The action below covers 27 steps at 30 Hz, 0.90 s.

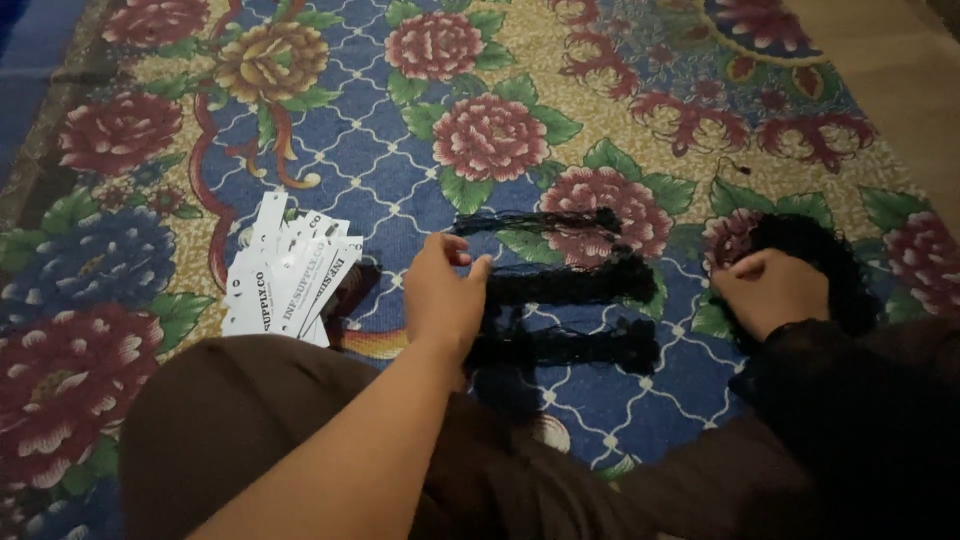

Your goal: Tying small bundles of black string and organizing them into rows on a rug.

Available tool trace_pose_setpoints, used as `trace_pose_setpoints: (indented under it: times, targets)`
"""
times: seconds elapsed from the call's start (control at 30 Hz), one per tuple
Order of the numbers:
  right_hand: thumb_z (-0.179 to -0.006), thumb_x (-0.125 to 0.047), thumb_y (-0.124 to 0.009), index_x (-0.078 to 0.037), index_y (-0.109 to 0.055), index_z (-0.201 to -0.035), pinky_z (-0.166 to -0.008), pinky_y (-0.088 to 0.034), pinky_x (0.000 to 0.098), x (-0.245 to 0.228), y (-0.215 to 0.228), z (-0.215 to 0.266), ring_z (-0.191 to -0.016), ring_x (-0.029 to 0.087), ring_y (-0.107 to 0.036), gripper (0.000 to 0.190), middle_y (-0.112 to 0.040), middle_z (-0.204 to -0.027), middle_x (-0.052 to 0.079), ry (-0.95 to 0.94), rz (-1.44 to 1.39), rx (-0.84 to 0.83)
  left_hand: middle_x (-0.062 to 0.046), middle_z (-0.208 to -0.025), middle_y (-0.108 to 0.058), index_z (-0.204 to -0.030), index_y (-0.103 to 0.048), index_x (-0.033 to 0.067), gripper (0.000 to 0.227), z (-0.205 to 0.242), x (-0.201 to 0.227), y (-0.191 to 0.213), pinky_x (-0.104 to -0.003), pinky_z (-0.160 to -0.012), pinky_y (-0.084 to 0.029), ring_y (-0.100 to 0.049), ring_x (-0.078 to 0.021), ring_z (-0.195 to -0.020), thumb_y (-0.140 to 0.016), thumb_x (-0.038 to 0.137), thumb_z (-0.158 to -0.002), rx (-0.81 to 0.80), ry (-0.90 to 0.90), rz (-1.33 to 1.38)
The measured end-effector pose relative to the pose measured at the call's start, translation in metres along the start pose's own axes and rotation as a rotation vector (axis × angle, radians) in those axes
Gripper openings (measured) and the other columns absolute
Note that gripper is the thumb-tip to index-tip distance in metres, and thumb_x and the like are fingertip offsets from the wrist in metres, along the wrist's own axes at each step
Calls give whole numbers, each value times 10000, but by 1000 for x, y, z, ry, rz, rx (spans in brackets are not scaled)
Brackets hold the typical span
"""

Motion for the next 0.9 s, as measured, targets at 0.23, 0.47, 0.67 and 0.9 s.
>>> trace_pose_setpoints:
  times: [0.23,0.47,0.67,0.9]
  targets:
    - [-896,-318,-771,-31,-623,-777,-732,-495,368,-12,23,14,-652,283,-595,344,-620,-696,96,128,-139,174,-29,-988,-694,-1077,-644,105,247,4,12,-9,-359,-864,-530,-668,-223,-934,-735,179,-860,-24,-140,-1]
    - [-876,-309,-777,-39,-729,-904,-738,-520,353,-20,21,18,-714,257,-661,275,-719,-808,89,49,-91,65,14,-1018,-743,-1145,-661,139,282,18,14,-4,-354,-886,-545,-712,-195,-946,-726,233,-887,-46,21,-26]
    - [-882,-266,-809,-105,-804,-1030,-742,-521,316,-23,29,24,-742,194,-698,219,-770,-824,44,22,-111,33,46,-952,-740,-1097,-657,152,240,24,16,3,-336,-832,-550,-713,-168,-873,-734,225,-882,-15,52,23]
    - [-870,-311,-858,-111,-827,-938,-668,-517,304,-30,45,34,-688,164,-668,213,-760,-801,38,2,-76,68,22,-956,-720,-1136,-670,136,264,31,21,-6,-306,-856,-524,-688,-150,-862,-716,238,-897,-43,23,33]
Point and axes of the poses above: each hand's wrist, its own z-axis away from the middle knuckle, its own y-axis out of the back of the hand, x = y × z, the point moved 9 cm from there along -z, towards the middle knuckle
